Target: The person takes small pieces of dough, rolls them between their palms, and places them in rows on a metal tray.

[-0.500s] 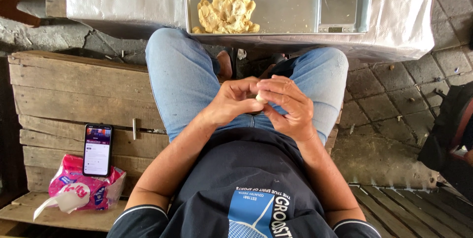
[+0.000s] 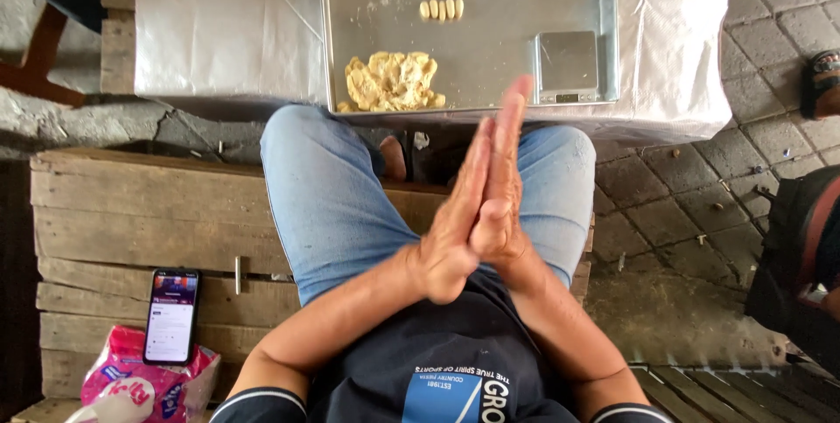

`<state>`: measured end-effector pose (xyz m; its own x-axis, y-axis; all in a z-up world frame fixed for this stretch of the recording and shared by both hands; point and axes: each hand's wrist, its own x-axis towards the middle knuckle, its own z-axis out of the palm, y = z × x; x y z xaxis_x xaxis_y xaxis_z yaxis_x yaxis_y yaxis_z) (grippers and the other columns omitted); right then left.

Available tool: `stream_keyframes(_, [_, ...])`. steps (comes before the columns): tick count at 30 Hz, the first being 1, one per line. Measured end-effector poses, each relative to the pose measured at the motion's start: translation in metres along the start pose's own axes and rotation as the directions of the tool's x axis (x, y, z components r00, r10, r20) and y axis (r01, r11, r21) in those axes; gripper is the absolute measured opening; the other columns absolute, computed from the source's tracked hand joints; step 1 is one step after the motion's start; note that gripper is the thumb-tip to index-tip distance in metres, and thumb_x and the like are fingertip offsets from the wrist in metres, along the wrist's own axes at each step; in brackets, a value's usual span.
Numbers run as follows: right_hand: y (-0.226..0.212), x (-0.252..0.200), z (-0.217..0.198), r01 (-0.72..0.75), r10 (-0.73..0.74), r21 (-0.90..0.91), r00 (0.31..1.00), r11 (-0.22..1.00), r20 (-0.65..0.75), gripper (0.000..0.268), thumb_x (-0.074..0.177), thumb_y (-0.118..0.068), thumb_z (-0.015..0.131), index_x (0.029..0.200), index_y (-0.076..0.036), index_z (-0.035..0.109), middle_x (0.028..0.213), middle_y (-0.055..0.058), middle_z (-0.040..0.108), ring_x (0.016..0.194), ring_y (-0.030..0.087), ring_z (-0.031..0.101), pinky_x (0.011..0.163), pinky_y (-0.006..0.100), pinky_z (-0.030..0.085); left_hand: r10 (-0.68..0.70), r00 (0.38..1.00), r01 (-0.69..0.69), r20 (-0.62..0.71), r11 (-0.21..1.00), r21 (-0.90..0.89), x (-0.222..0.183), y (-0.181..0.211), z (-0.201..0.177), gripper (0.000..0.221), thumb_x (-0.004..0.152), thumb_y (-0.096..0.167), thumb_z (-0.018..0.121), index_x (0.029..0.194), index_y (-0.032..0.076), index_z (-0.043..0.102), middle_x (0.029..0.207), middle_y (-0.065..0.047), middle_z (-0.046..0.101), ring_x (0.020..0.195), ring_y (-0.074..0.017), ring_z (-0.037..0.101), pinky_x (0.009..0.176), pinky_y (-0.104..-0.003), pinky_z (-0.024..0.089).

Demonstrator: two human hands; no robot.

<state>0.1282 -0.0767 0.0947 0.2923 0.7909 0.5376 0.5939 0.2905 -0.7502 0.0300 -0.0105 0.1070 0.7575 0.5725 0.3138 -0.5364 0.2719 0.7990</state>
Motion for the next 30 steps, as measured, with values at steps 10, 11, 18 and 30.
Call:
stream_keyframes(10, [-0.026,-0.010,0.027,0.156,-0.153,-0.058,0.987,0.986,0.057,0.098,0.100,-0.078,0.009,0.169,-0.011,-0.005,0.175,0.016,-0.014,0.164,0.035,-0.015,0.138,0.059,-0.013,0.161,0.979,-0.175,0.125,0.978,0.115,-0.009,0.022,0.015,0.078,0.113,0.061,0.006,0.169,0.007,0.003,0.179,-0.014,-0.002,0.172,-0.0317,-0.002,0.149,-0.052,-0.002])
stream_keyframes(11, [-0.030,-0.010,0.030,0.181,-0.177,-0.056,0.982,0.982,0.073,0.098,0.100,-0.079,0.008,0.170,-0.013,-0.005,0.176,0.015,-0.014,0.166,0.033,-0.014,0.139,0.059,-0.012,0.089,0.994,-0.094,0.064,0.993,0.070,-0.008,0.024,0.014,0.089,0.108,0.068,0.000,0.167,0.002,0.004,0.178,-0.017,0.003,0.171,-0.0330,0.001,0.146,-0.053,0.000])
stream_keyframes(18, [-0.041,0.011,0.011,0.106,-0.119,-0.228,0.992,0.968,-0.047,0.097,0.099,-0.079,0.005,0.171,-0.015,0.001,0.176,0.018,-0.010,0.170,0.035,-0.009,0.145,0.064,-0.007,-0.019,0.998,0.001,-0.061,0.963,-0.271,0.006,0.026,0.003,0.094,0.101,0.075,0.025,0.167,0.013,0.001,0.178,-0.012,0.000,0.169,-0.0315,0.002,0.142,-0.056,-0.001])
stream_keyframes(30, [-0.049,-0.010,0.048,0.215,-0.177,-0.131,0.951,0.968,0.254,0.105,0.095,-0.088,0.014,0.172,-0.017,0.005,0.176,0.020,-0.009,0.165,0.042,-0.015,0.136,0.070,-0.013,0.236,0.967,-0.253,-0.098,0.943,-0.216,-0.008,-0.020,0.019,0.085,0.105,0.070,0.018,0.168,0.012,0.016,0.175,-0.015,0.004,0.166,-0.0372,-0.004,0.139,-0.059,-0.010])
